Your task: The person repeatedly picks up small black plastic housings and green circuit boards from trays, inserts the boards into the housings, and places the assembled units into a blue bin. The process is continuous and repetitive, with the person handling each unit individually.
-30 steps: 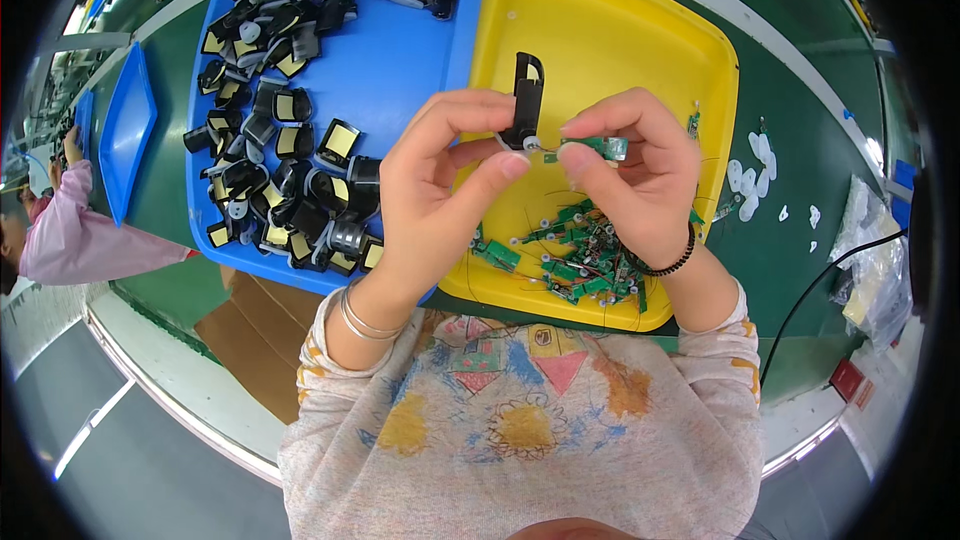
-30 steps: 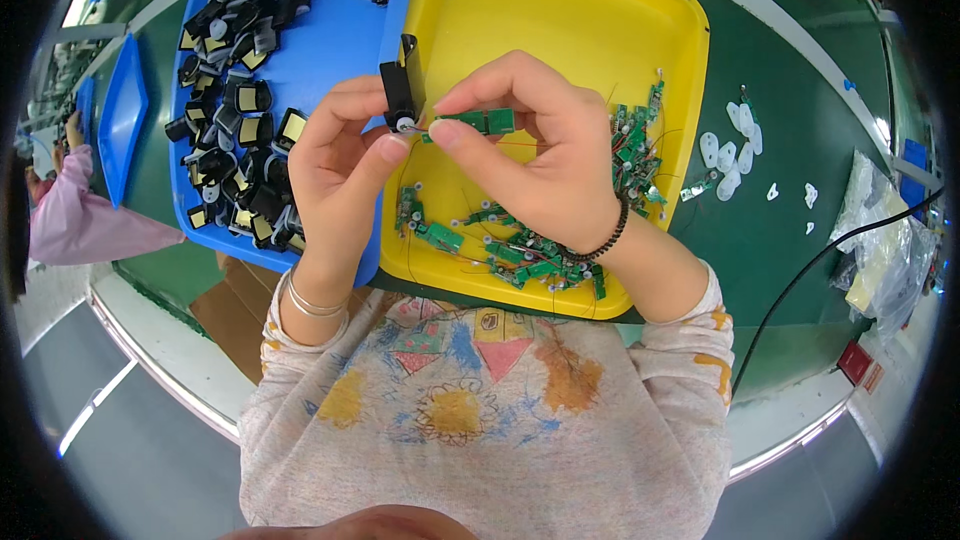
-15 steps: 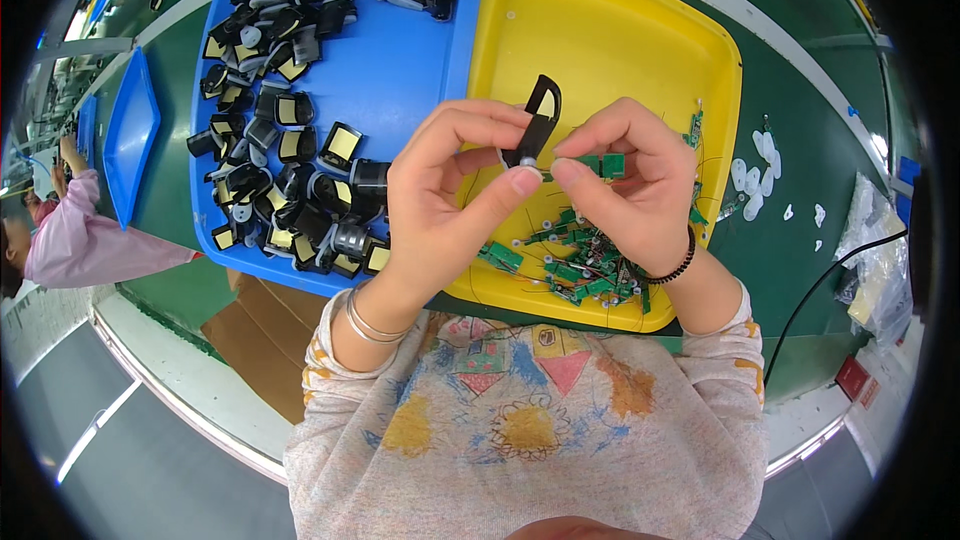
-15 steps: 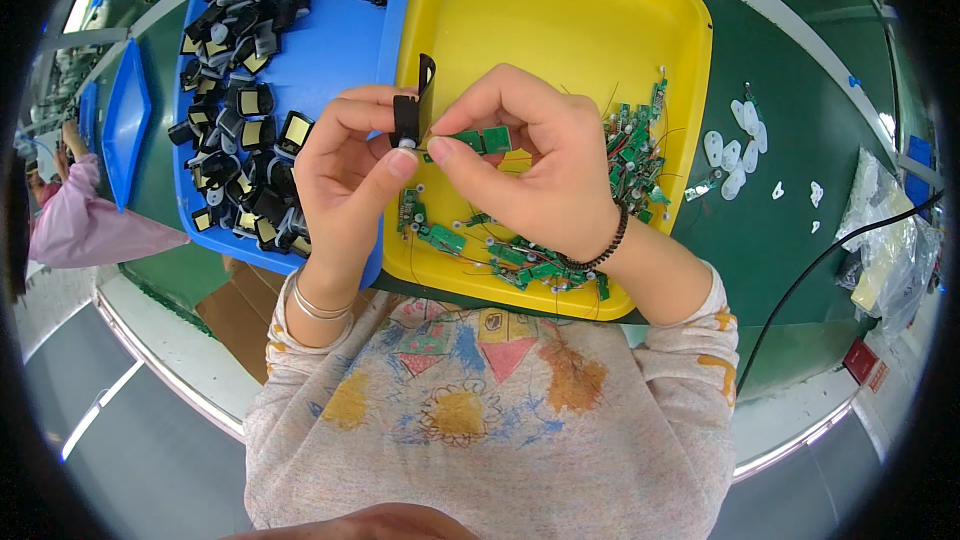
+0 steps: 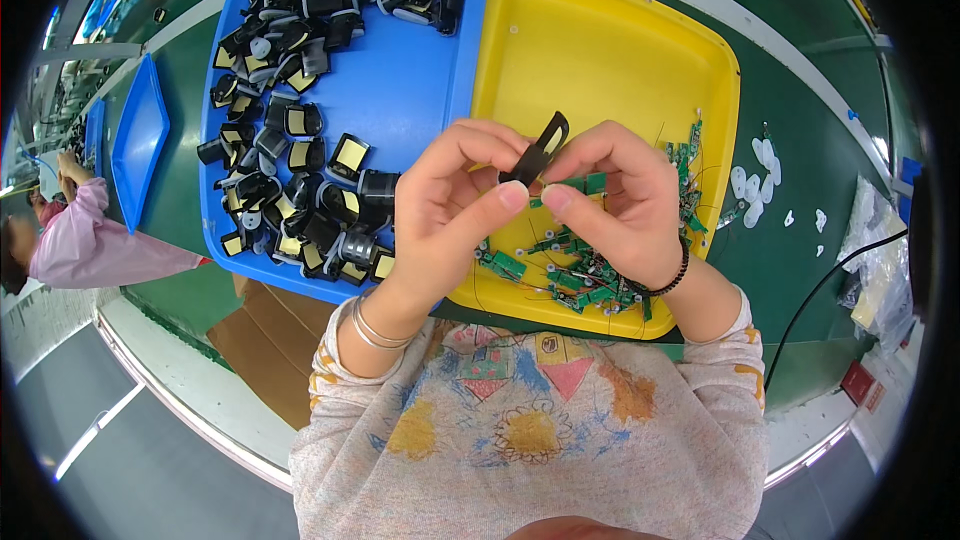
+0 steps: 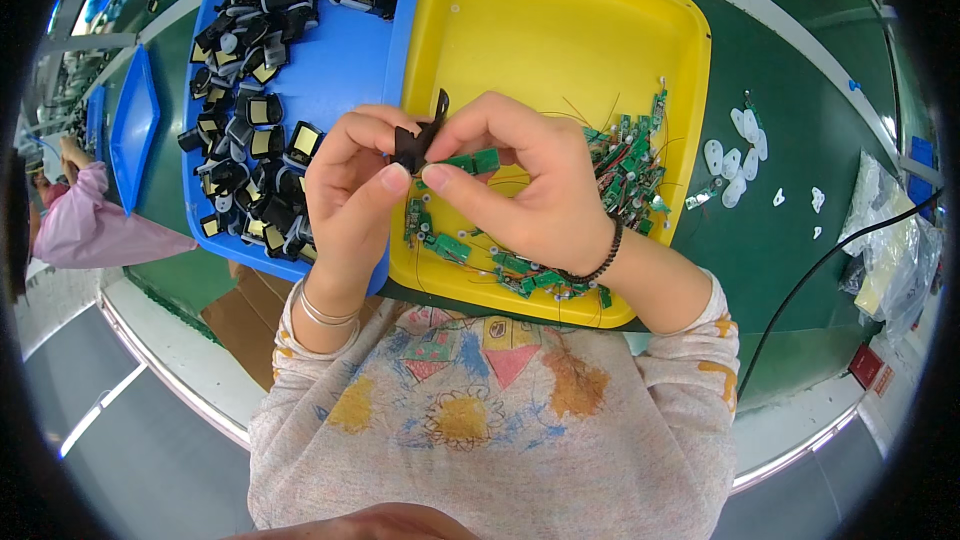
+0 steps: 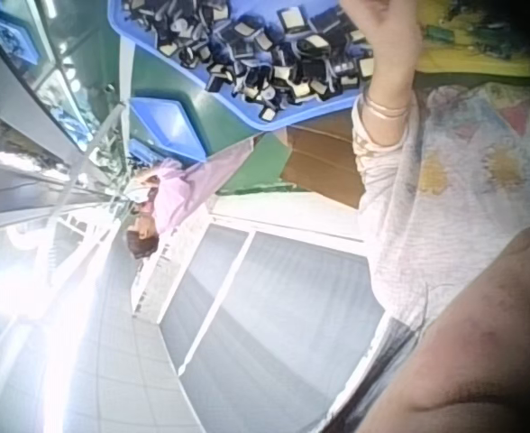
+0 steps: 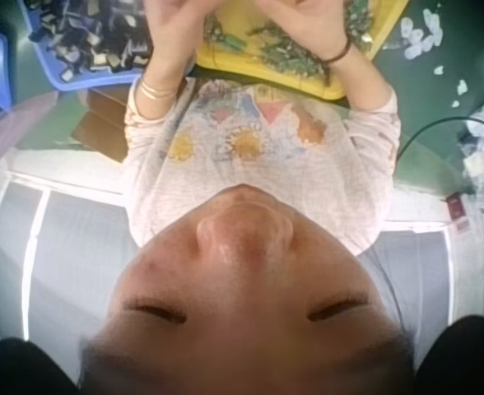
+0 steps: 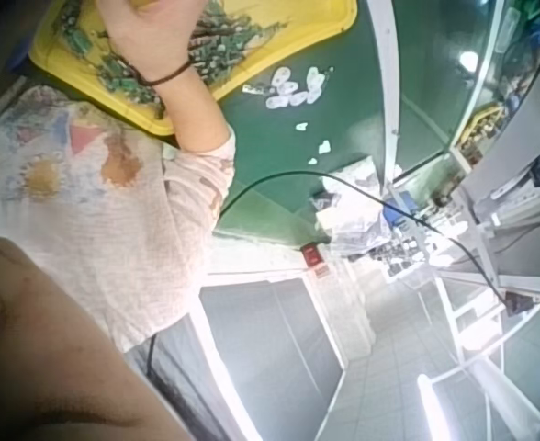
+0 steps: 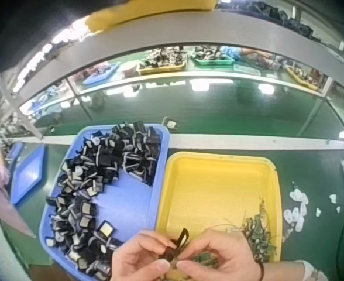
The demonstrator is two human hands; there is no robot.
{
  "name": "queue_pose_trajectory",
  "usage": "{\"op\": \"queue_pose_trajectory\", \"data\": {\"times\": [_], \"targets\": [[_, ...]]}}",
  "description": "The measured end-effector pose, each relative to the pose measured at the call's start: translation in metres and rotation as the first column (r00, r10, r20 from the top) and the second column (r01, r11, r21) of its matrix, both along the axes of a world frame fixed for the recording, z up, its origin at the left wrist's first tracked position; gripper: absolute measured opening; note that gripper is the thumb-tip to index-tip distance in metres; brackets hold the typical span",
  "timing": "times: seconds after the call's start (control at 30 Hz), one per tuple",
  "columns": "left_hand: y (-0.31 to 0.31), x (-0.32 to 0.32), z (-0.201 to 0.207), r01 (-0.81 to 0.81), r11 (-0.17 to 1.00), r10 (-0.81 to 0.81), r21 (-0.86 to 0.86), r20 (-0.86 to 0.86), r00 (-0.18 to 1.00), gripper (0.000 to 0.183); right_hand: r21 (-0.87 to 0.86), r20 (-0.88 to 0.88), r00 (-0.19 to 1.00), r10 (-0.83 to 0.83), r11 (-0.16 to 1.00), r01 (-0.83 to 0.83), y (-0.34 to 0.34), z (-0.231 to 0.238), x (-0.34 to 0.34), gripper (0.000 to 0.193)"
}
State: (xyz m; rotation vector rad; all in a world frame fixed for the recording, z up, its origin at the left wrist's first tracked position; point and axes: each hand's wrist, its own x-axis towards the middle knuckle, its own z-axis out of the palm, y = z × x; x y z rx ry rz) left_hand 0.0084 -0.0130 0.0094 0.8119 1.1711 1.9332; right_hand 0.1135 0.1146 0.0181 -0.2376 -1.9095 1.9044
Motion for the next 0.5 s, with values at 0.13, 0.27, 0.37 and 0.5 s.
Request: {"op": "queue_pose_trajectory", "data": {"times": [0.13,0.27,0.37,0.5], "targets": [[-0.004,-0.001,0.001,0.052,0.999,-0.053,0.005,0.059,0.997,0.012,0.016,-0.018,0.999,0.050,0.999,-0.049,0.000,-0.001,0.002,0.014],[-0.004,0.000,0.001,0.025,1.000,-0.023,-0.018,0.055,0.998,0.012,0.036,-0.032,0.997,0.072,0.997,-0.071,0.000,-0.003,0.002,0.017],[-0.001,0.002,0.002,0.002,1.000,0.000,-0.021,0.061,0.998,0.016,0.031,-0.037,0.997,0.071,0.997,-0.070,0.004,-0.003,0.001,0.019],[0.002,-0.001,0.004,0.026,0.999,-0.027,-0.045,-0.028,0.999,0.022,-0.012,-0.046,0.996,0.076,0.997,-0.077,0.009,-0.004,0.002,0.017]]}}
